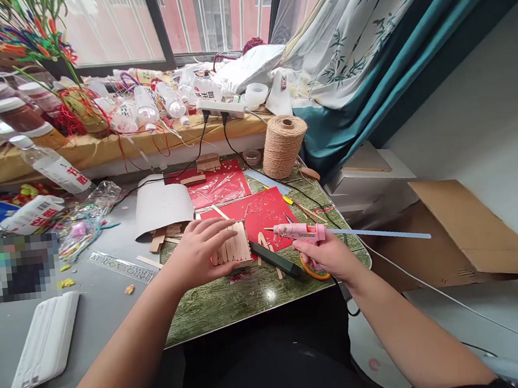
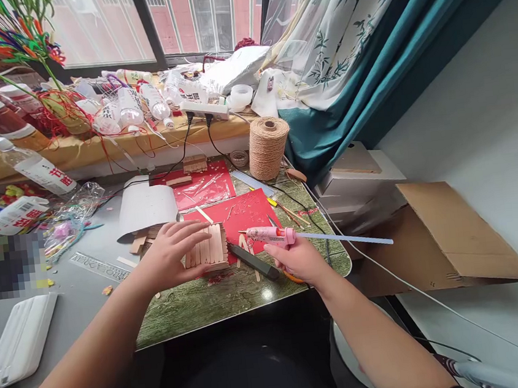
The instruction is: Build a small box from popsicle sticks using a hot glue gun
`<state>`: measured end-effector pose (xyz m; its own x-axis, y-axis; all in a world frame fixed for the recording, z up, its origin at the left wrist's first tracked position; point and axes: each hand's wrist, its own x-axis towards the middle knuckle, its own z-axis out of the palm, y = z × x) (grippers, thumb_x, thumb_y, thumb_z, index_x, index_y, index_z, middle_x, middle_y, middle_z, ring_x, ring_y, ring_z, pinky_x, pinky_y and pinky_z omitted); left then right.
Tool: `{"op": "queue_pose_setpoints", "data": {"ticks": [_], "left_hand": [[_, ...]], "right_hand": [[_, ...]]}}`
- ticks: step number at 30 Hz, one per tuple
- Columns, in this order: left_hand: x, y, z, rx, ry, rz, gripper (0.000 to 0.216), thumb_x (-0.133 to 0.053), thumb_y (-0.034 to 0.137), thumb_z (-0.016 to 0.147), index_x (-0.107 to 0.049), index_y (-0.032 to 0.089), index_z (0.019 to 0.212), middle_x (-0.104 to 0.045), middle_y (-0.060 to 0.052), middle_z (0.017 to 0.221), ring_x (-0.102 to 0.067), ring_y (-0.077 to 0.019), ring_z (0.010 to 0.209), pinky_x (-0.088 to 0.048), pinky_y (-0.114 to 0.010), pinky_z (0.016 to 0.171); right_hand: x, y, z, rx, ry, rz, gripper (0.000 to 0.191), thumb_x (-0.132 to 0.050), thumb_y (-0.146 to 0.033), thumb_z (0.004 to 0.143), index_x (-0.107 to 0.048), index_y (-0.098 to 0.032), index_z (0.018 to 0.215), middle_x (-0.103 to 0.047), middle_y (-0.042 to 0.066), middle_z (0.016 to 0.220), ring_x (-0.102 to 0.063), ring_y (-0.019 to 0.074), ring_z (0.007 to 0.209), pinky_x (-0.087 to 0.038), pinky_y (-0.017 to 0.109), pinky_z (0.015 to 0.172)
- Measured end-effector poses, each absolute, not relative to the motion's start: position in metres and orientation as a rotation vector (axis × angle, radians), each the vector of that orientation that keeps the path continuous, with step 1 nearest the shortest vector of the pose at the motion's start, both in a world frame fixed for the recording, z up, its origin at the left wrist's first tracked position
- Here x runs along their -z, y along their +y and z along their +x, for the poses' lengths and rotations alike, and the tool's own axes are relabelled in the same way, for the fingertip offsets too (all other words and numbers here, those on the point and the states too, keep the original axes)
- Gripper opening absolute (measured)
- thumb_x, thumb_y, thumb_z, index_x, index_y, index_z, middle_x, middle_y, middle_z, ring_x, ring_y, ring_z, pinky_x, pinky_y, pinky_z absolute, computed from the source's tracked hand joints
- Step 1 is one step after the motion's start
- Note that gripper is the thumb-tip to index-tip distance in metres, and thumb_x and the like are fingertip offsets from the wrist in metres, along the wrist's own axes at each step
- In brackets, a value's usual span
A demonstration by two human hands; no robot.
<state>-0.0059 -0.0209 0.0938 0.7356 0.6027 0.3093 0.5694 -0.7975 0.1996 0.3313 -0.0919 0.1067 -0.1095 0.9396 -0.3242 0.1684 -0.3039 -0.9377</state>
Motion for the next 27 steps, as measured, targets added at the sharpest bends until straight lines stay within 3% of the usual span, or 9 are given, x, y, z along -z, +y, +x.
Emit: {"op": "queue_pose_setpoints", "data": {"ticks": [4, 9, 16, 20, 27], "left_hand": [[-0.085, -0.019, -0.009, -0.580, 0.829, 2.864, 0.047, -0.069, 0.053, 0.097, -0.066, 0.032, 0.138, -0.071, -0.007, 0.145, -0.067, -0.0309, 0.134, -0.045, -0.052, 0.115], [-0.076, -0.017, -0.009, -0.647, 0.799, 2.875, 0.044, -0.070, 0.052, 0.097, -0.070, 0.031, 0.136, -0.076, -0.006, 0.137, -0.071, -0.0280, 0.128, -0.053, -0.048, 0.112], [-0.075, -0.022, -0.005, -0.780, 0.842, 2.763, 0.044, -0.075, 0.050, 0.094, -0.071, 0.031, 0.134, -0.076, -0.007, 0.136, -0.072, -0.0298, 0.125, -0.055, -0.054, 0.112], [-0.079, -0.026, 0.000, -0.736, 1.085, 2.619, 0.056, -0.068, 0.048, 0.099, -0.059, 0.027, 0.150, -0.062, -0.012, 0.155, -0.060, -0.0339, 0.142, -0.051, -0.059, 0.116], [-0.078, -0.027, 0.002, -0.572, 1.206, 2.554, 0.067, -0.064, 0.051, 0.100, -0.050, 0.025, 0.160, -0.057, -0.014, 0.160, -0.056, -0.0355, 0.145, -0.049, -0.058, 0.121]], "right_hand": [[-0.106, -0.090, 0.328, -1.498, -1.255, -1.469, 0.067, -0.075, -0.050, 0.088, -0.068, -0.016, 0.145, -0.056, -0.003, 0.059, -0.036, 0.0092, 0.051, -0.025, 0.025, 0.048], [-0.105, -0.089, 0.324, -1.525, -1.266, -1.405, 0.063, -0.075, -0.048, 0.088, -0.070, -0.018, 0.143, -0.072, 0.005, 0.083, -0.041, 0.0098, 0.056, -0.029, 0.026, 0.049], [-0.105, -0.089, 0.328, -1.518, -1.248, -1.453, 0.067, -0.077, -0.050, 0.087, -0.068, -0.017, 0.145, -0.059, -0.002, 0.063, -0.040, 0.0106, 0.055, -0.028, 0.025, 0.050], [-0.102, -0.089, 0.329, -1.519, -1.234, -1.472, 0.062, -0.077, -0.049, 0.087, -0.071, -0.020, 0.142, -0.053, -0.004, 0.059, -0.037, 0.0103, 0.053, -0.027, 0.025, 0.050], [-0.096, -0.087, 0.330, -1.524, -1.218, -1.477, 0.061, -0.078, -0.050, 0.087, -0.071, -0.023, 0.141, -0.054, -0.003, 0.059, -0.036, 0.0112, 0.053, -0.026, 0.026, 0.049]]}}
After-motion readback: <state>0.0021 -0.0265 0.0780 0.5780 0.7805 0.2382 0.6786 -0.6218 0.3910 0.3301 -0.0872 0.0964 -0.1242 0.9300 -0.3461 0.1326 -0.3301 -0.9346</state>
